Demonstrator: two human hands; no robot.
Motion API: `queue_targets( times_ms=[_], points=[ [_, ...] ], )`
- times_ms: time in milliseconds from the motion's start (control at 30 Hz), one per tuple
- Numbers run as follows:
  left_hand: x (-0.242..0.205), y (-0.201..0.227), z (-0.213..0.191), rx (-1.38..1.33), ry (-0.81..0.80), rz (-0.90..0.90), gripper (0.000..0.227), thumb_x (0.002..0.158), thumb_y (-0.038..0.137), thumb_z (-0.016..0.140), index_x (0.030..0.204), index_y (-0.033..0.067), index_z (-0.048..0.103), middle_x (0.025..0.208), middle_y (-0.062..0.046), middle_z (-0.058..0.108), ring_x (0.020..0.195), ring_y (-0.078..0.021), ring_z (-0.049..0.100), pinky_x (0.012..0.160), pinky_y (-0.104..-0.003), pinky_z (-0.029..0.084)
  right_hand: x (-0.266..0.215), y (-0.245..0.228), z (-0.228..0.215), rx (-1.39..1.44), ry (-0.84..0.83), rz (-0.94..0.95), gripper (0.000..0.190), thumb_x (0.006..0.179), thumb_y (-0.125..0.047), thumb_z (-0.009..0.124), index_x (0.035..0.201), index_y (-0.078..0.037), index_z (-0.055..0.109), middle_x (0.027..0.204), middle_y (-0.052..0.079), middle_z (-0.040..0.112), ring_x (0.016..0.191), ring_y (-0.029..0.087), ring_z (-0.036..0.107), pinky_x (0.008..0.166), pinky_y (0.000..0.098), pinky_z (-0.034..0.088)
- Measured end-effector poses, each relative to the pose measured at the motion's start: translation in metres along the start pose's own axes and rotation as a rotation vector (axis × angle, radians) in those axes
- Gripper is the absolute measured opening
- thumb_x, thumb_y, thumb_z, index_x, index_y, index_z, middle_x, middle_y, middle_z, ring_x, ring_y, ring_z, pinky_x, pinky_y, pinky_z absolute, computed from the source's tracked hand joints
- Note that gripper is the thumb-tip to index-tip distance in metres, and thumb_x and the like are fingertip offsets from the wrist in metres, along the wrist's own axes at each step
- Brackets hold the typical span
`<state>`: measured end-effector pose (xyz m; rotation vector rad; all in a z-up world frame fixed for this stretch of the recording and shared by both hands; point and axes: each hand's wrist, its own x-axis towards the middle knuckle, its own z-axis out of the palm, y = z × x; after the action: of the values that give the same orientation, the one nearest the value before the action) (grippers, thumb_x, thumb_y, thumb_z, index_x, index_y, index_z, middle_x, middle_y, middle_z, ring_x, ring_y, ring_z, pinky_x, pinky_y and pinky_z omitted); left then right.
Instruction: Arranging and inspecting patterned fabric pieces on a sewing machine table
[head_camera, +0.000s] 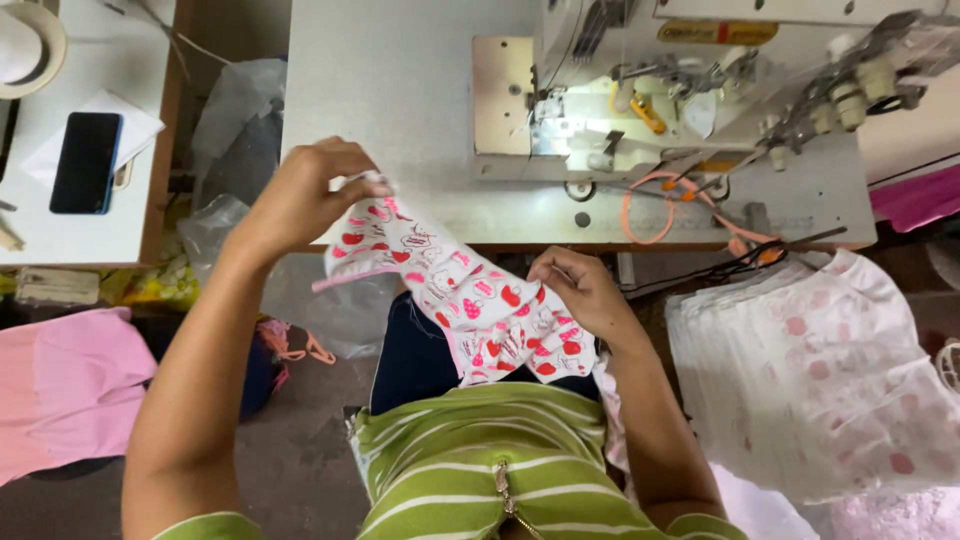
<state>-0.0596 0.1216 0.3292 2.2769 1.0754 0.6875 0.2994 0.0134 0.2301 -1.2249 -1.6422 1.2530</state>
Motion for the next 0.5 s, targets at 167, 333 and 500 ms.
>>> queue_targets(
  times_ms=[167, 333, 500],
  points=[
    [0.055, -0.038, 0.056, -0.215, -0.049, -0.053, 0.008, 0.1, 0.012, 0.065, 0.097, 0.0049, 0.068, 0.079, -0.015, 0.067, 0.076, -0.0308, 0.062, 0.076, -0.043, 0.05, 0.014, 0.031, -0.009, -0.126, 0.024, 0.072, 0.021, 0.091, -0.016, 0.077, 0.109, -0.006, 0.073, 0.089, 0.015, 0.074, 0.093, 0.023, 0.068, 0.09, 0.0408, 0.052],
    [0.097, -0.056, 0.083, -0.45, -0.168, -0.159, 0.022, 0.095, 0.004, 0.063, 0.116, 0.004, 0.057, 0.08, -0.007, 0.069, 0.066, -0.0191, 0.057, 0.068, -0.032, 0.048, 0.034, 0.083, -0.032, -0.383, 0.046, 0.075, 0.014, 0.095, -0.028, 0.074, 0.097, -0.016, 0.08, 0.096, 0.012, 0.072, 0.098, 0.035, 0.07, 0.089, 0.0424, 0.053],
    [0.109, -0.048, 0.088, -0.754, -0.478, -0.17, 0.012, 0.098, 0.002, 0.061, 0.103, 0.011, 0.066, 0.079, 0.007, 0.066, 0.066, -0.0036, 0.051, 0.064, -0.017, 0.04, 0.058, 0.057, 0.001, -0.133, 0.005, 0.192, 0.046, 0.089, -0.024, 0.077, 0.129, -0.004, 0.064, 0.124, 0.029, 0.067, 0.121, 0.05, 0.06, 0.104, 0.0577, 0.046]
  ],
)
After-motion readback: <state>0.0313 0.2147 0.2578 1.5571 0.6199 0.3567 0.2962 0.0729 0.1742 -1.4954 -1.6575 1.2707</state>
